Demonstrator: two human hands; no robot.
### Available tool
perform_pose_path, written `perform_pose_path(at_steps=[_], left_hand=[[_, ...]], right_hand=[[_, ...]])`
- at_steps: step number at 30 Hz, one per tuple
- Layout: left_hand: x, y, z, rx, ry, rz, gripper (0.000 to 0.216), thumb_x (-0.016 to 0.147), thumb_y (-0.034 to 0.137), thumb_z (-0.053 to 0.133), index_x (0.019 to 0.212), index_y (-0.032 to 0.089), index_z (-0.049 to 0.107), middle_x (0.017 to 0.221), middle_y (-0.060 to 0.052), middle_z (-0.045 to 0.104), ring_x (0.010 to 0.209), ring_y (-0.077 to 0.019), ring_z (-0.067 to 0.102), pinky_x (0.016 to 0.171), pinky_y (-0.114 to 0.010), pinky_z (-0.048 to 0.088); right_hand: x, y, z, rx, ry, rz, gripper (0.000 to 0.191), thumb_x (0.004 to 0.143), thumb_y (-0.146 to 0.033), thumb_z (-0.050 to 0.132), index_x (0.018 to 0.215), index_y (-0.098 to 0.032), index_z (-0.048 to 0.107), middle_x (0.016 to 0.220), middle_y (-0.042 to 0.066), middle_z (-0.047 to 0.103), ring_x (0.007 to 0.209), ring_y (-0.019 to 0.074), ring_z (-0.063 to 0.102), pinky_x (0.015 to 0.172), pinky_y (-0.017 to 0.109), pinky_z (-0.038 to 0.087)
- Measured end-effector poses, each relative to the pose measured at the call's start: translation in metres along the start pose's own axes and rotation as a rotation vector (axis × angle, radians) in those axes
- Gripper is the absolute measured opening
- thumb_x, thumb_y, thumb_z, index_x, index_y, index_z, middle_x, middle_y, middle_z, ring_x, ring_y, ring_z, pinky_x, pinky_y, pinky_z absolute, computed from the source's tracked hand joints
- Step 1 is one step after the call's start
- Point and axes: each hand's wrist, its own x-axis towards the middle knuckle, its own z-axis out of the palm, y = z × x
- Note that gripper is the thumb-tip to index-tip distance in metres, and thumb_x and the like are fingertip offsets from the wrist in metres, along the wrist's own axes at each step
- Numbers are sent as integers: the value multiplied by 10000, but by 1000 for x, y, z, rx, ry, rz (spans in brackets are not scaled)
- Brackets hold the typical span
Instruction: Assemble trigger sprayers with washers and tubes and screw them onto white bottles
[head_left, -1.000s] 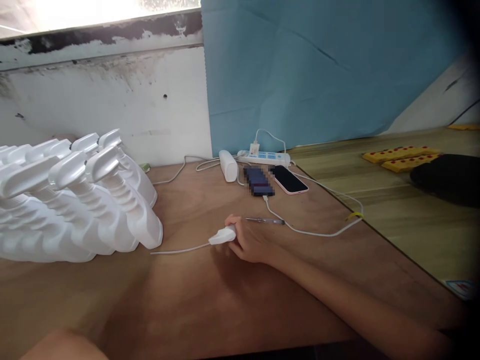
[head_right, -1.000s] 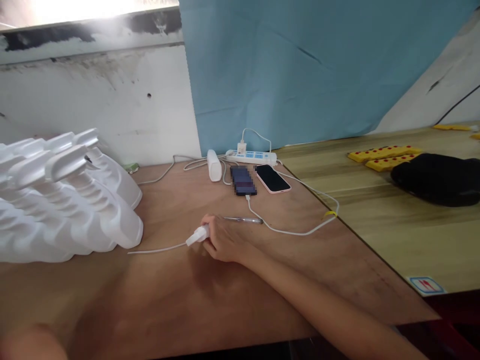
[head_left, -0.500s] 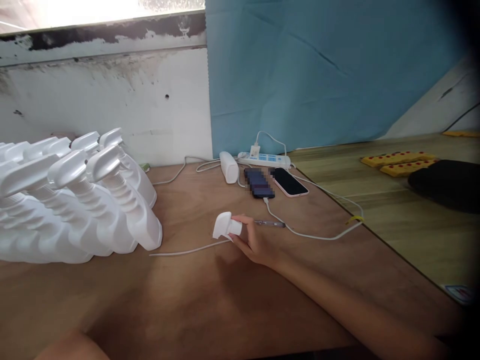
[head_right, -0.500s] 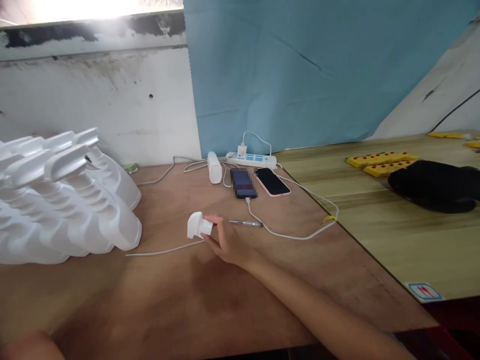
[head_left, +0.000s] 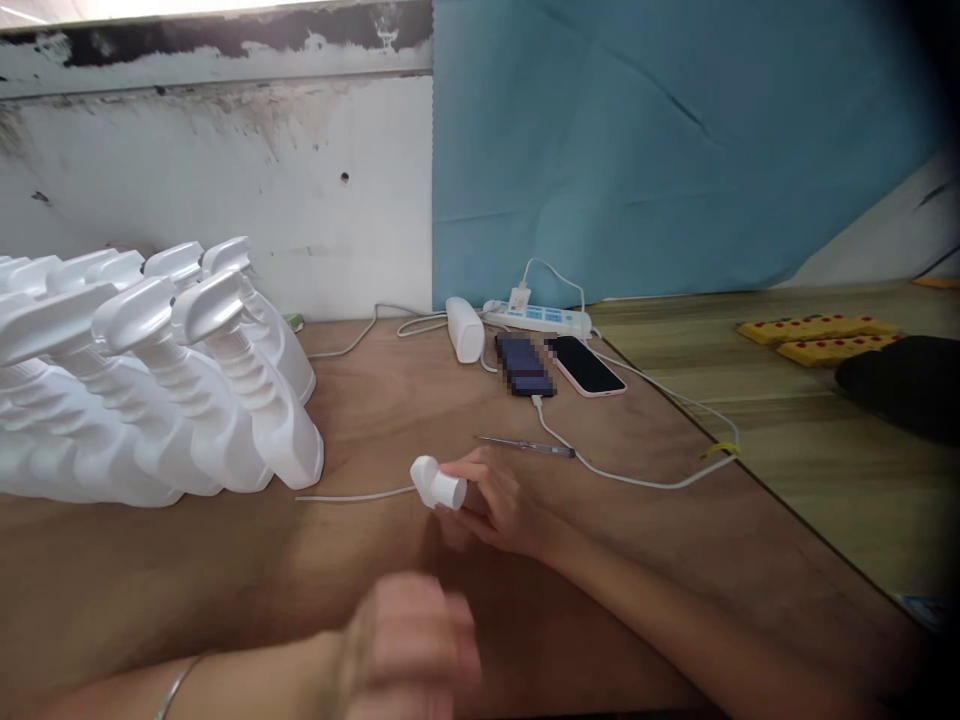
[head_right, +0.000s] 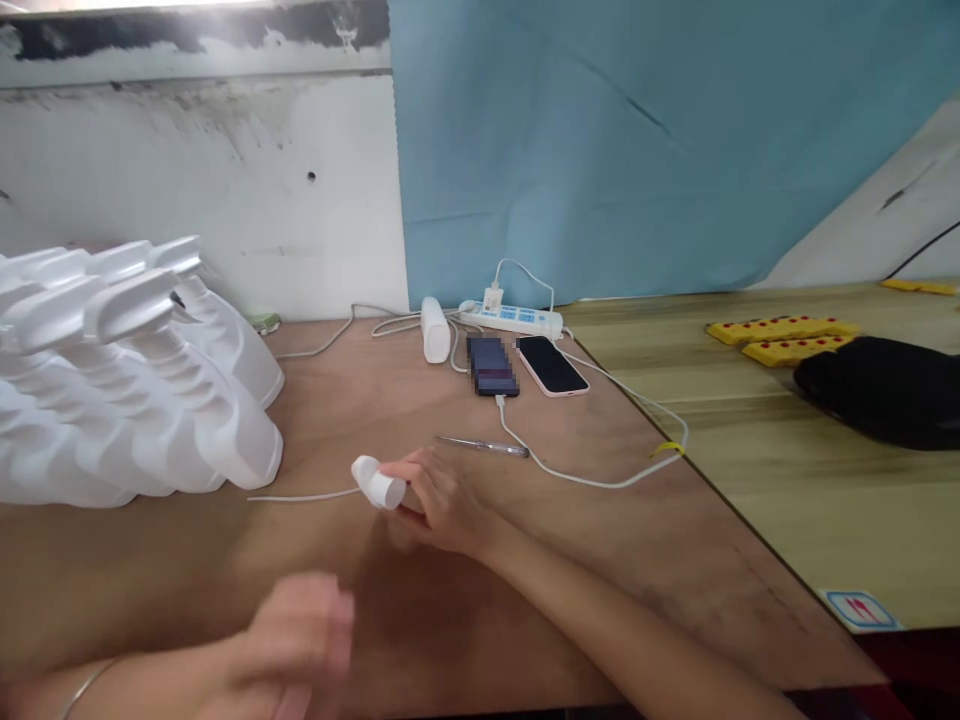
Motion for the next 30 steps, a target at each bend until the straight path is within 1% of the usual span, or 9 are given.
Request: perform_pose_path(at_steps=[2, 4, 7, 10, 14, 18, 23, 26, 30], left_hand=[[17, -25, 0, 9, 127, 127, 536, 743, 258, 555, 1222, 266, 315, 1172, -102, 475, 1125, -293, 432, 873, -522, 396], [30, -45, -1, 69, 71, 51, 574, 706, 213, 584, 1220, 209, 329, 1197, -136, 460, 1160, -314, 398, 908, -525, 363], [39, -61, -2, -74, -38, -119, 473, 728, 211, 586, 1144, 212, 360, 1040, -87, 542, 935, -212, 550, 779, -376, 463], [39, -66, 2, -206, -84, -279, 328, 729, 253, 606, 962, 207, 380, 878, -24, 548, 732, -140, 558, 621, -258, 458], [38, -70, 10, -214, -215, -340, 263, 743, 287, 591, 752, 194, 344, 741, 22, 476, 570, -83, 432, 496, -194, 345], [42, -74, 17, -139, -263, -299, 224, 742, 232, 547, 718, 191, 327, 697, 26, 417, 555, -88, 371, 509, -214, 312], [49, -73, 17, -136, -340, -235, 209, 732, 167, 509, 911, 179, 403, 876, -35, 484, 719, -141, 478, 635, -269, 405], [50, -75, 15, -159, -339, -206, 261, 744, 160, 491, 997, 184, 431, 935, -57, 493, 779, -162, 512, 675, -297, 440], [49, -79, 14, -124, -292, -262, 294, 772, 188, 488, 1059, 191, 423, 959, -72, 552, 843, -192, 557, 704, -316, 464]], right_hand=[[2, -6, 3, -3, -17, -53, 346, 795, -165, 509, 1128, -158, 416, 899, 88, 566, 784, 204, 507, 662, 346, 432], [5, -10, 4, 2, -37, -85, 339, 793, -153, 500, 1124, -149, 424, 869, 83, 575, 764, 199, 509, 652, 342, 424], [7, -9, 0, 38, -94, -94, 377, 783, -153, 491, 1153, -134, 420, 858, 80, 582, 751, 196, 508, 662, 349, 424], [3, 3, -12, 23, -108, -118, 446, 763, -128, 442, 1206, -137, 396, 947, 88, 592, 820, 211, 514, 720, 376, 427], [-11, 29, -35, -377, 4, 127, 422, 738, -99, 461, 1157, -147, 467, 1006, 97, 585, 881, 232, 503, 764, 391, 405], [-19, 48, -58, -779, -173, 243, 195, 722, -191, 521, 898, -157, 599, 1030, 101, 592, 999, 313, 462, 797, 440, 337], [-18, 59, -69, -843, -336, 254, 52, 718, -217, 539, 718, -168, 559, 847, 82, 628, 975, 317, 486, 806, 457, 314], [-16, 58, -64, -744, -240, 245, 92, 776, -248, 522, 714, -182, 537, 740, 64, 620, 896, 297, 527, 755, 444, 352], [-10, 36, -45, -415, 148, 407, 95, 833, -262, 527, 898, -199, 553, 794, 43, 612, 736, 200, 573, 661, 350, 440]])
